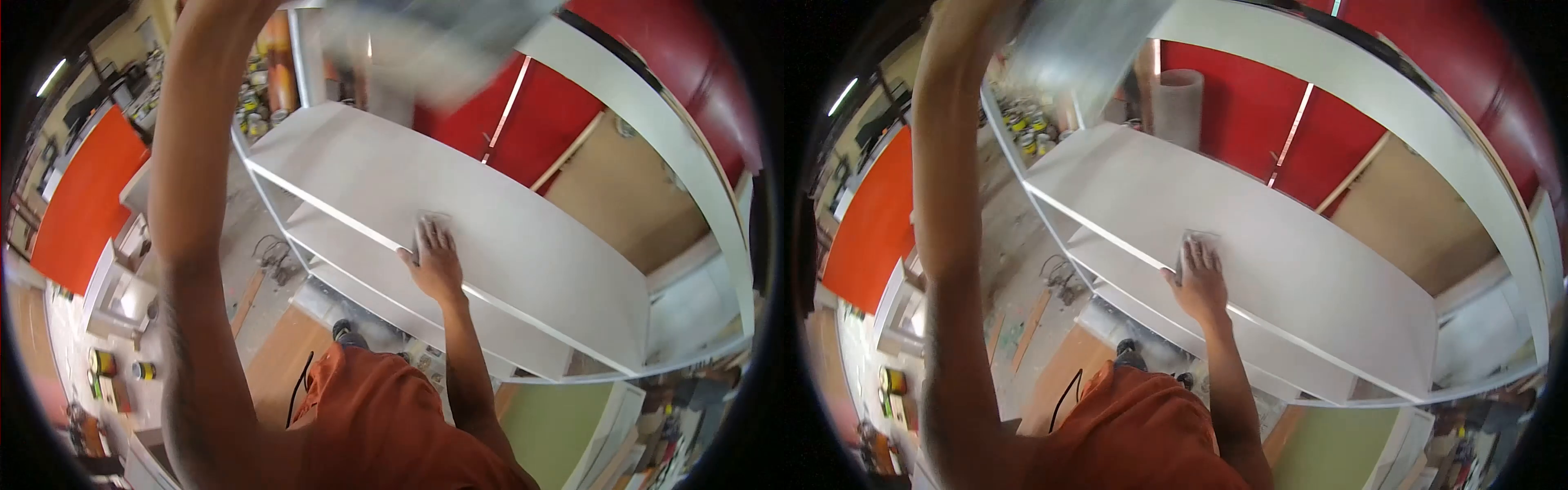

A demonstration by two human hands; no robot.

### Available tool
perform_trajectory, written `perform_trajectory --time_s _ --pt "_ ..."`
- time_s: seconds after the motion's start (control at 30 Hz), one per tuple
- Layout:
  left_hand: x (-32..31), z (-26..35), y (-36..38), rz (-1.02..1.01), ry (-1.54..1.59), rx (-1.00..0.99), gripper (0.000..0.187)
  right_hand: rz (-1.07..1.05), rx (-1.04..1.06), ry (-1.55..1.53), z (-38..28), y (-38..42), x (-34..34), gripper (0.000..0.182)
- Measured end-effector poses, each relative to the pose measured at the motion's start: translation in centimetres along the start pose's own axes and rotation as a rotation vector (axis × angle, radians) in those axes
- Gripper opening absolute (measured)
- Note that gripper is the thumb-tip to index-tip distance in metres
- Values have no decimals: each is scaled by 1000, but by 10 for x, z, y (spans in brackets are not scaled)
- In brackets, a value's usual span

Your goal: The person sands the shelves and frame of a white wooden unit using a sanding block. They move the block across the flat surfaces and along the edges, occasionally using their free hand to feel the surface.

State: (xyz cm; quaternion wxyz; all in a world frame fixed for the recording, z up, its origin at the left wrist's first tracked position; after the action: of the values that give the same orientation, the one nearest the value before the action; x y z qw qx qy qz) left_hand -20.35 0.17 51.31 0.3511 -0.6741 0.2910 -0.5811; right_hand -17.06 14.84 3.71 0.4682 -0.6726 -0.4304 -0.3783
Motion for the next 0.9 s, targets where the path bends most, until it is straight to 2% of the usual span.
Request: perform_trajectory --time_s 0.1,0.13,0.17,0.23,0.27,0.3,0.33,0.4,0.43,0.47,0.53,0.63,0.67,0.8,0.83,0.9 --pt "-22 -89 181 -85 269 779 53 29 8 -7 -6 -2 12 80" --pt "-54 -127 227 -184 331 787 50 16 6 23 -6 -1 12 80" --pt "-82 -153 266 -52 491 879 35 -9 -2 56 -5 -1 10 80" --pt "-126 -229 334 35 438 1042 38 -28 4 70 -5 -3 8 80" --pt "-143 -257 346 -150 312 1130 36 -36 6 94 -5 -3 7 80" --pt "-165 -292 360 -209 293 1017 38 -89 -25 86 -4 -3 6 80" --pt "-177 -309 373 -215 304 1030 38 -106 -30 90 -5 0 7 80" --pt "-203 -334 368 -434 145 798 42 -75 -16 98 -10 -3 13 81" --pt "-229 -360 389 -578 78 735 47 -83 -30 84 -10 -4 15 80" --pt "-234 -363 397 -581 95 736 47 -93 -41 92 -13 -3 16 80" --pt "-240 -340 396 -611 98 400 68 -99 -80 72 -14 -9 21 79" --pt "-241 -309 407 -992 294 378 104 -88 -128 70 -14 -10 21 77" --pt "-246 -304 417 -938 164 273 110 -95 -142 70 -16 -10 21 77" --pt "-217 -274 422 -955 258 133 122 -90 -190 91 -16 -15 23 75" --pt "-213 -268 428 -1022 177 110 124 -87 -219 87 -15 -17 23 75" --pt "-206 -262 429 -934 148 74 97 -65 -260 91 -16 -20 23 73"
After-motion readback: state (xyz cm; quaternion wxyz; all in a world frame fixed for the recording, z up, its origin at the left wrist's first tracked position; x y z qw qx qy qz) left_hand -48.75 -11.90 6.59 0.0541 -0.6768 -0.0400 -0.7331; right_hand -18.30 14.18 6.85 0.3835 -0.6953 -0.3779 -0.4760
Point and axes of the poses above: each hand's wrist, its own y-axis away from the middle knuckle, its own x-axis out of the back of the hand, z = x × y, the point moved 7 cm from there along -y, towards the middle knuckle, and after that the axes turned 2 degrees about -x, right-handed, at the moved point
